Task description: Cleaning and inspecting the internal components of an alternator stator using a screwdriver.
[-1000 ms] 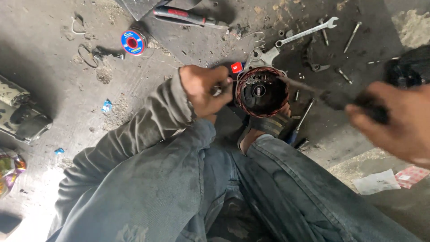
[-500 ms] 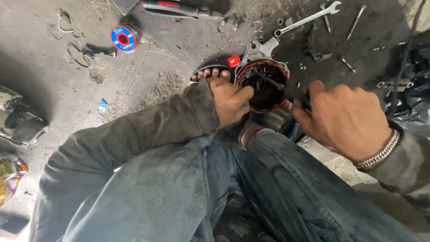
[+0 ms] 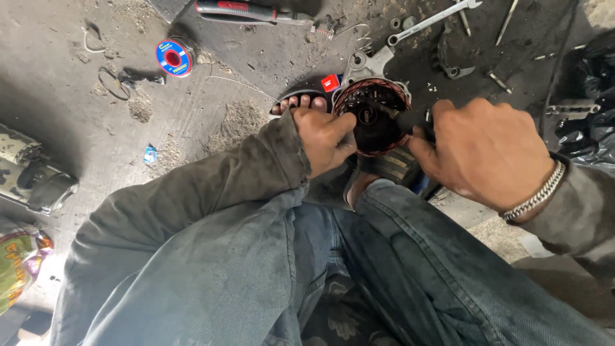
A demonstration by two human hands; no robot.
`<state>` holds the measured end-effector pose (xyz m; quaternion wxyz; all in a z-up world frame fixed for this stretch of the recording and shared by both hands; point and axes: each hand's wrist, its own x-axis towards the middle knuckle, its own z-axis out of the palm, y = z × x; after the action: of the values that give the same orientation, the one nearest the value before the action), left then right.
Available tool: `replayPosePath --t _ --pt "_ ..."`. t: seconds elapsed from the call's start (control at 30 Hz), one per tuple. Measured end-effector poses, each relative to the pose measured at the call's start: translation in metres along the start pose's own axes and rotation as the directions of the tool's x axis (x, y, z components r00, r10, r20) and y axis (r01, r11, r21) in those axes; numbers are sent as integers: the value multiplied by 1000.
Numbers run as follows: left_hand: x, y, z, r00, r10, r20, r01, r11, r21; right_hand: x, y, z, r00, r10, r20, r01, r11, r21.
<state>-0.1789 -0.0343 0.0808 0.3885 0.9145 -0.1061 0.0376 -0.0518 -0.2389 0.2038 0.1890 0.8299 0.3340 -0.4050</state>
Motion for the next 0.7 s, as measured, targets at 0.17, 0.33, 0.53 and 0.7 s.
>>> replayPosePath --t 0.17,0.33,0.53,0.7 --pt "0 0 0 999 -1 44 1 1000 -3 4 0 -1 1000 -14 -19 13 1000 -16" --pt "-1 0 0 999 8 35 -8 1000 -3 6 2 6 995 -28 -92 24 999 -45" --pt "-4 -3 4 998 1 69 -1 1000 0 8 0 2 994 -29 -109 25 999 -42" --pt "-6 -3 6 998 -18 63 19 1000 -10 11 0 -10 996 -43 -84 42 999 -18"
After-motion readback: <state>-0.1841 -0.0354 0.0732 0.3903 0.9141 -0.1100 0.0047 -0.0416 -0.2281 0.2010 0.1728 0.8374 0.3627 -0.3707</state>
